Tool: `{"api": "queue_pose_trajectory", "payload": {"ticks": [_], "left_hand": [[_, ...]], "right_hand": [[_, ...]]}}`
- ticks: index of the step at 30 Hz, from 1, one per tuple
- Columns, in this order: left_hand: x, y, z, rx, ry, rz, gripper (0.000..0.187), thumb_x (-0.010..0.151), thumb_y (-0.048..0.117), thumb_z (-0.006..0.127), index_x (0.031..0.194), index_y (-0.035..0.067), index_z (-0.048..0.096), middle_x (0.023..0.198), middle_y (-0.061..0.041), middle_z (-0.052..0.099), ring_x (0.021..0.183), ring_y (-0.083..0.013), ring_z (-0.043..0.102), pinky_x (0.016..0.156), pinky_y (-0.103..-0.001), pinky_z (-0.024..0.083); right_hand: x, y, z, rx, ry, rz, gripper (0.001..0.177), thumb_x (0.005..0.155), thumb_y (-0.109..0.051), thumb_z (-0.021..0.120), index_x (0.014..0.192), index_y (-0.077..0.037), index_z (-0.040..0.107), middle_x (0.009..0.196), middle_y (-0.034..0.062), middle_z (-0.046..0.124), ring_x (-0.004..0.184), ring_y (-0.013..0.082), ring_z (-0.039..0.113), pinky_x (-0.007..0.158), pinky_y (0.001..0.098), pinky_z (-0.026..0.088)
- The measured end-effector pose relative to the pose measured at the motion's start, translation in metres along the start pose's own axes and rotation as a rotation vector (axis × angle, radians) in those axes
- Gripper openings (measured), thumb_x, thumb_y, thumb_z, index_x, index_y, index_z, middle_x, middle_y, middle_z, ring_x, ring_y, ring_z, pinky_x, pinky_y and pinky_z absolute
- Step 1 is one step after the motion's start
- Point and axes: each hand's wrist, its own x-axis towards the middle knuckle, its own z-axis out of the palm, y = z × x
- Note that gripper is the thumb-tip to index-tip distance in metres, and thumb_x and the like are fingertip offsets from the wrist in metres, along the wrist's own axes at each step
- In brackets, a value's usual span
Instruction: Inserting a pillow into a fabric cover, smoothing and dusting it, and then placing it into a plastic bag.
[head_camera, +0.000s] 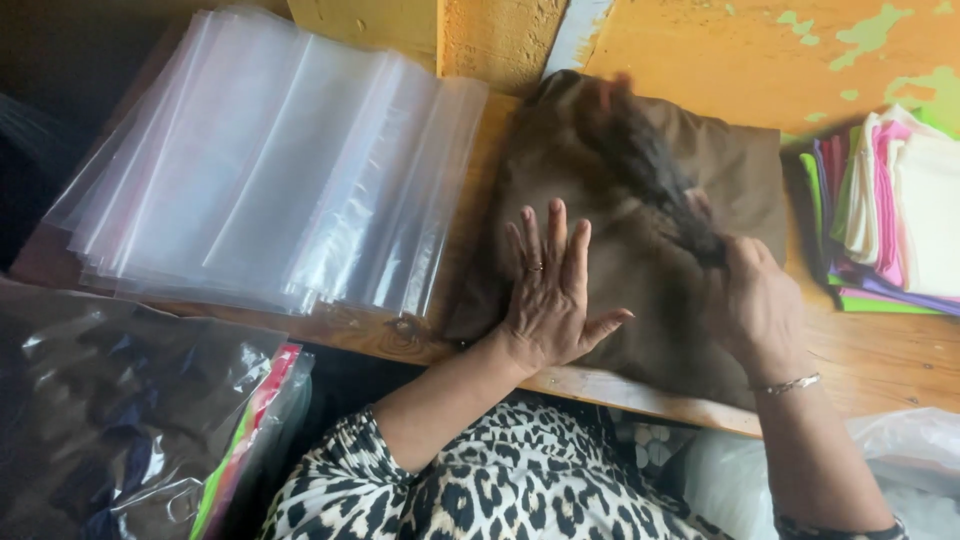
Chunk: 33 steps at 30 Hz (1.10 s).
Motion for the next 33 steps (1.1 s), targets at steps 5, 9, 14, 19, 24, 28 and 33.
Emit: {"api": "queue_pose_trajectory", "payload": {"ticks": [5,9,14,19,24,28,33], "left_hand": [[0.004,-0.013,0.013,0.042,0.198,0.094,0.112,0.091,0.083,0.019,0.164,-0.001,0.006,0.166,-0.039,-0.001,0.149,-0.0669,-0.01,0.119,-0.081,0.001],[0.008,-0.004,-0.012,0.243,-0.271,-0.055,0.105,0.091,0.079,0.028,0.162,0.0,0.024,0.169,-0.032,0.011,0.154,-0.0576,0.003,0.12,-0.077,-0.002],[0.014,-0.004,-0.01,0.371,-0.346,-0.093,0.097,0.092,0.077,0.029,0.158,0.006,0.036,0.166,-0.029,0.02,0.154,-0.053,0.012,0.121,-0.075,0.006],[0.016,0.0,-0.007,0.4,-0.408,-0.12,0.096,0.092,0.079,0.025,0.158,0.009,0.035,0.166,-0.031,0.017,0.154,-0.0538,0.01,0.118,-0.077,0.004],[0.007,-0.002,0.008,0.373,-0.448,-0.139,0.081,0.089,0.071,0.043,0.153,0.021,0.045,0.16,-0.007,0.043,0.155,-0.0412,0.021,0.107,-0.074,0.024],[0.002,0.002,-0.006,0.551,-0.458,-0.082,0.087,0.091,0.074,0.043,0.141,0.005,0.053,0.148,-0.033,0.048,0.143,-0.0532,0.037,0.115,-0.079,0.015],[-0.002,0.012,-0.012,0.597,-0.485,0.016,0.056,0.096,0.062,0.051,0.116,0.013,0.068,0.115,-0.015,0.063,0.114,-0.0369,0.055,0.097,-0.061,0.041]], "right_hand": [[-0.04,-0.054,0.033,-0.111,0.043,-0.377,0.042,0.093,-0.027,0.061,0.134,-0.02,0.063,0.096,0.0098,0.059,0.079,0.0438,0.071,0.062,0.0519,0.061],[-0.016,-0.048,0.018,-0.153,-0.005,-0.265,0.041,0.098,-0.015,0.053,0.137,-0.018,0.066,0.1,0.0191,0.056,0.073,0.0549,0.068,0.058,0.0604,0.059],[0.051,0.081,0.038,-0.184,-0.045,0.26,0.042,0.105,-0.021,0.036,0.133,-0.018,0.067,0.107,0.029,0.049,0.074,0.0652,0.066,0.076,0.067,0.053],[0.034,0.025,0.015,-0.173,-0.028,0.334,0.038,0.102,-0.011,0.036,0.116,0.005,0.067,0.105,0.0351,0.054,0.082,0.069,0.063,0.08,0.0704,0.05],[-0.019,-0.078,0.022,0.047,-0.207,-0.186,0.035,0.101,-0.029,0.054,0.135,-0.02,0.057,0.098,0.0141,0.049,0.061,0.0513,0.062,0.057,0.06,0.055],[0.023,-0.018,0.026,-0.082,-0.185,0.002,0.068,0.098,-0.017,0.039,0.16,-0.046,0.038,0.097,0.0138,0.045,0.064,0.0546,0.064,0.068,0.0643,0.054],[0.068,0.127,0.049,-0.077,-0.055,0.408,0.038,0.1,-0.024,0.046,0.122,-0.006,0.07,0.105,0.0428,0.065,0.096,0.0651,0.061,0.082,0.0678,0.049]]}}
